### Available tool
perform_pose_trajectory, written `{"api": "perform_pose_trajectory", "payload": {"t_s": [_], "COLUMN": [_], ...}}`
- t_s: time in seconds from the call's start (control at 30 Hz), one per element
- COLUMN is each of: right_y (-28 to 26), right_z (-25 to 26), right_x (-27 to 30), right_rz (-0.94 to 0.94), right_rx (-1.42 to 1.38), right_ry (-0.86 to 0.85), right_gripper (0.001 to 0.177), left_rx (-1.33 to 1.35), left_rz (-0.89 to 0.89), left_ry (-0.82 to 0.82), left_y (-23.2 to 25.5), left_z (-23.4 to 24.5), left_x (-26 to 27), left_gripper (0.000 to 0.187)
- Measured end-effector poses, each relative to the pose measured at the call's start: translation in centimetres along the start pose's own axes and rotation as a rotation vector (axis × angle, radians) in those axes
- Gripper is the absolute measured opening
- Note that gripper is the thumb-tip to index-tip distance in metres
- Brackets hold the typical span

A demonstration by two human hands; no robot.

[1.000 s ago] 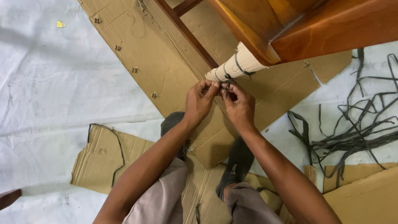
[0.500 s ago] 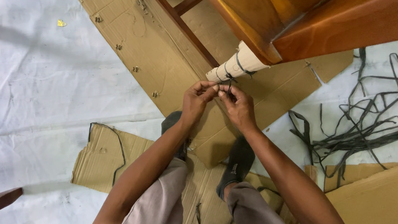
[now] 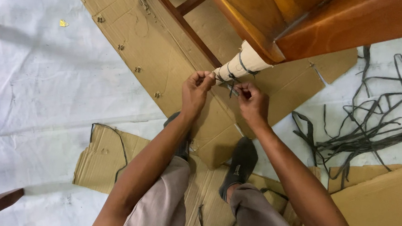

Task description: Wrapping wooden chair legs with protective material and securing them with ties.

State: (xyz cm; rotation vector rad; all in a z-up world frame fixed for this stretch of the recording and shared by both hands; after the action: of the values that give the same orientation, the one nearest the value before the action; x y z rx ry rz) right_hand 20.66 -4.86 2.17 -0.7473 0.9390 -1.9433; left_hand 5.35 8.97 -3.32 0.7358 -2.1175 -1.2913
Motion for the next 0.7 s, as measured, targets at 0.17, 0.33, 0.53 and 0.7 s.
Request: {"api": "perform_pose_trajectory", "payload": {"t_s": [0.17, 0.33, 0.53, 0.7], "right_y": [-0.9, -0.9, -1.3, -1.0], "right_z": [0.1, -0.2, -0.1, -0.4], "right_x": [0.5, 1.0, 1.3, 3.0], "right_rz": [0.070, 0.139, 0.008, 0.154], "right_rx": [0.037, 0.088, 0.095, 0.131], "right_ry": [0.017, 0.033, -0.055, -0.127], "right_gripper": [0.009, 0.009, 0.013, 0.013], "left_rx": [0.026, 0.100, 0.066, -0.046], "left_rz": [-0.034, -0.106, -0.094, -0.081], "left_ry": [0.009, 0.019, 0.036, -0.023], "left_y": [0.2, -0.3, 2.2, 3.3], "left_z": [-0.3, -0.2, -0.6, -1.4], "left_x": [-0.1, -0.7, 0.0, 1.4], "left_gripper": [0.018, 0.017, 0.016, 0.028]}}
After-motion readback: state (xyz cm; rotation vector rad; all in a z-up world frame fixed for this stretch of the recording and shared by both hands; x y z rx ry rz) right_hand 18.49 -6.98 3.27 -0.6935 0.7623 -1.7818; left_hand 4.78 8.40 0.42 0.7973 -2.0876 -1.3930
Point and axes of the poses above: each hand's wrist, its own x-axis away from the middle knuckle, its own z-axis out of the back of the hand, y = z × x, the point moved 10 cm from there along -x, towards the middle knuckle, and after that the axes turned 15 degrees about -y, right-handed, at the moved point
